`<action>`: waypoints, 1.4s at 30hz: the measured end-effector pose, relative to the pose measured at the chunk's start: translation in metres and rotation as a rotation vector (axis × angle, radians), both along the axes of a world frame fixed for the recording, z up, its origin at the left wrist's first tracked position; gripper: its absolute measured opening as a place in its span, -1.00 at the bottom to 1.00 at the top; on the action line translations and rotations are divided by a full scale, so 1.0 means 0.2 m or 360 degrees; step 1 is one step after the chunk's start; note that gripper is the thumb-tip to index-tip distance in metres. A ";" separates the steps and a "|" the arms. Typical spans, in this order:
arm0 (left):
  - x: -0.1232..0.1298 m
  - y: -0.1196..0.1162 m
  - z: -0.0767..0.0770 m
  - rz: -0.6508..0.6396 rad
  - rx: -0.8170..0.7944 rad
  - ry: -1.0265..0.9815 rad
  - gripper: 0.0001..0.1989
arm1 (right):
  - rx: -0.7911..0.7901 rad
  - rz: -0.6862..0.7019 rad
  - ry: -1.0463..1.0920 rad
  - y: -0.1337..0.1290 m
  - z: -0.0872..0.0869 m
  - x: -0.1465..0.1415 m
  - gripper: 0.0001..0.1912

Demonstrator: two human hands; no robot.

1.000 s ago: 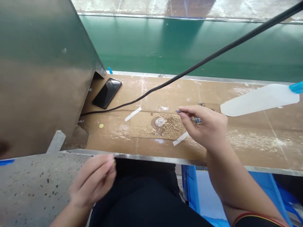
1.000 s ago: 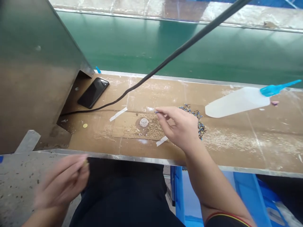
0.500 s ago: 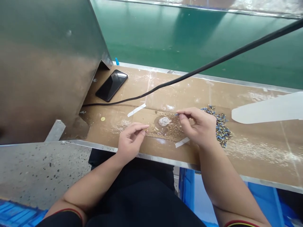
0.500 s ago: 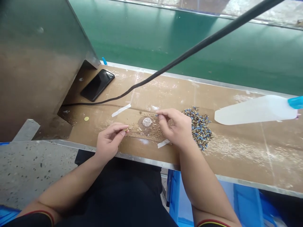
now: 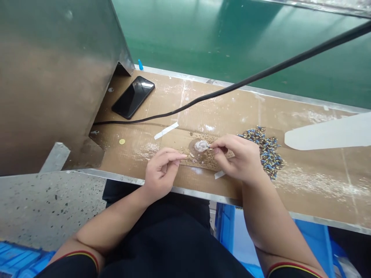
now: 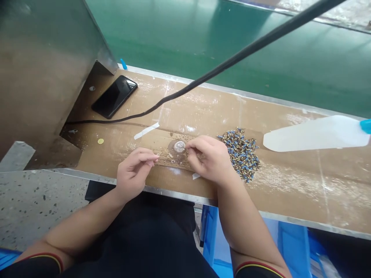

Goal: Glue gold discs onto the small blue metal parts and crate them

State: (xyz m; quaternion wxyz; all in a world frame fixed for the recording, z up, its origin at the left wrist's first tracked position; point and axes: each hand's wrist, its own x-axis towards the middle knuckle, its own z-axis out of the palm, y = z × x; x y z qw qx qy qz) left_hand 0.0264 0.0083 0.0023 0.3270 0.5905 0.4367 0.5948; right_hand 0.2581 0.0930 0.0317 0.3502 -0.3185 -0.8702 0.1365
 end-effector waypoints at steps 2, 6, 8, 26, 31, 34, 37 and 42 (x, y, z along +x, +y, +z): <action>0.00 0.00 0.00 -0.0011 0.0008 -0.0004 -0.76 | -0.0006 -0.0009 0.0003 0.00 0.00 -0.01 -0.83; 0.00 0.00 -0.01 -0.0029 0.0011 -0.0005 -0.75 | -0.0001 -0.0032 0.0004 -0.01 0.00 -0.02 -0.83; 0.00 0.00 -0.01 -0.0032 0.0002 -0.0013 -0.75 | 0.0011 -0.0061 0.0024 -0.01 0.00 -0.03 -0.84; 0.00 -0.01 -0.02 -0.0053 -0.0010 -0.0021 -0.76 | 0.0103 -0.0048 -0.0055 -0.01 -0.03 -0.03 -0.84; 0.00 -0.01 -0.01 -0.0046 -0.0021 -0.0012 -0.78 | 0.0091 -0.0053 -0.0068 -0.01 -0.04 -0.02 -0.83; 0.00 -0.01 -0.02 -0.0039 -0.0026 -0.0005 -0.79 | 0.0073 -0.0078 -0.0093 -0.01 -0.04 -0.02 -0.84; 0.00 -0.01 -0.02 -0.0041 -0.0028 -0.0009 -0.78 | 0.0072 -0.0093 -0.0068 -0.01 -0.04 -0.02 -0.84; 0.00 -0.01 -0.02 -0.0049 -0.0016 -0.0019 -0.77 | 0.0103 -0.0133 -0.0003 -0.01 -0.03 -0.03 -0.82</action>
